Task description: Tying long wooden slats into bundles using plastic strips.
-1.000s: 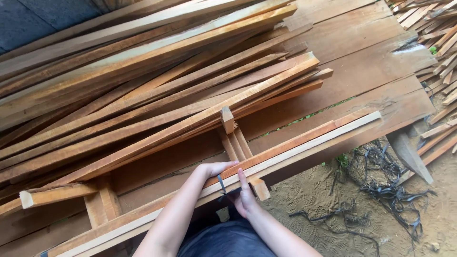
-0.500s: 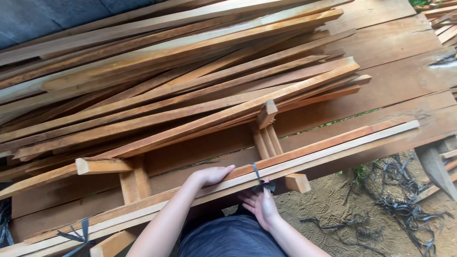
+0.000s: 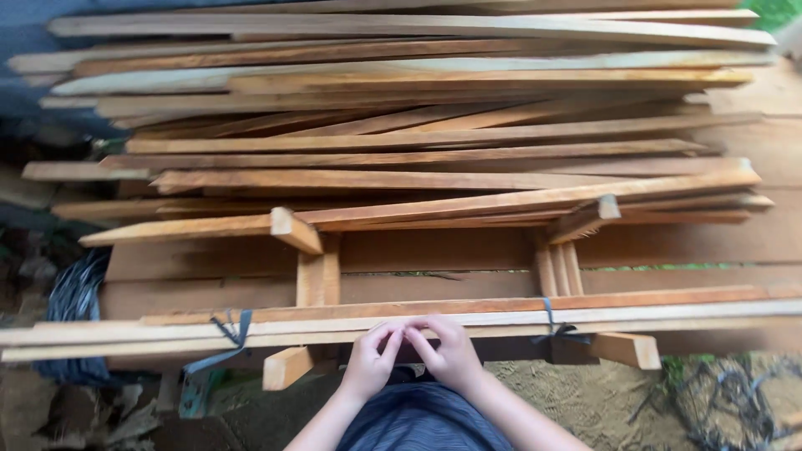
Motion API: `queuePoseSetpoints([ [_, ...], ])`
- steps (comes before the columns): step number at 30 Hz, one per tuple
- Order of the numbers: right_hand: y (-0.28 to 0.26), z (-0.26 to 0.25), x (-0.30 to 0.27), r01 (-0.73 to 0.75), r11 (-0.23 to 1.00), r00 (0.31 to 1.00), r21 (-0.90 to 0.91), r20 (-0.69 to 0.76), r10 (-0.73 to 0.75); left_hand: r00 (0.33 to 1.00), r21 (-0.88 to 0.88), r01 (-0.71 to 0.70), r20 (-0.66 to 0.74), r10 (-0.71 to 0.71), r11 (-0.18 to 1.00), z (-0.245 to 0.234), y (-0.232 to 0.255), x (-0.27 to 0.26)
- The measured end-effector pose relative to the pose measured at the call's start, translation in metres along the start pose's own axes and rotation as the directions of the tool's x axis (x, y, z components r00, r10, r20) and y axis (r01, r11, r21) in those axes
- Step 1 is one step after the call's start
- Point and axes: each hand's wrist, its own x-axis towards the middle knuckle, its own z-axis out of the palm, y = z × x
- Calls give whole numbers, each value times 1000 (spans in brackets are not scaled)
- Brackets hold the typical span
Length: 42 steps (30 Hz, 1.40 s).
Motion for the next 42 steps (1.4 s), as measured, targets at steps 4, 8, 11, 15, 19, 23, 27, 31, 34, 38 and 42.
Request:
queuePoseSetpoints([
  [4,26,33,51,102,986,984,-130,157,-81,909,-188,389,-85,-409,902,-19,-72,-32],
  [8,46,63,91,-1,863,711,-504,607,355,669,-557,622,14,-743,550,-26,-99,-38],
  [11,59,73,102,18,805,511,-593,698,502,701,-751,488,33,-713,445,-13,-103,-39],
  [15,52,69,117,-69,803,332,-592,745,578,733,-934,239,-7,-681,267,3,-77,-16],
  [19,68,80,128,-58,769,189,-637,749,635,677,-958,128,-104,-728,256,21,-74,12],
  [23,69,80,135,-197,789,87,-582,791,606,540,-968,-35,-229,-810,250,32,-64,24],
  [27,79,83,139,-347,766,16,-541,813,582,407,-942,65,-275,-871,328,38,-61,33],
  [31,90,88,138,-334,770,18,-544,813,582,409,-953,14,-271,-871,303,34,-46,35],
  [34,93,91,136,-374,773,62,-512,818,572,457,-963,-45,-257,-851,267,28,-45,34],
  [38,74,86,134,-405,734,74,-545,780,621,495,-969,-82,-242,-835,232,33,-64,30],
  [42,61,83,135,-392,727,55,-564,774,631,508,-974,22,-183,-842,225,28,-70,29],
])
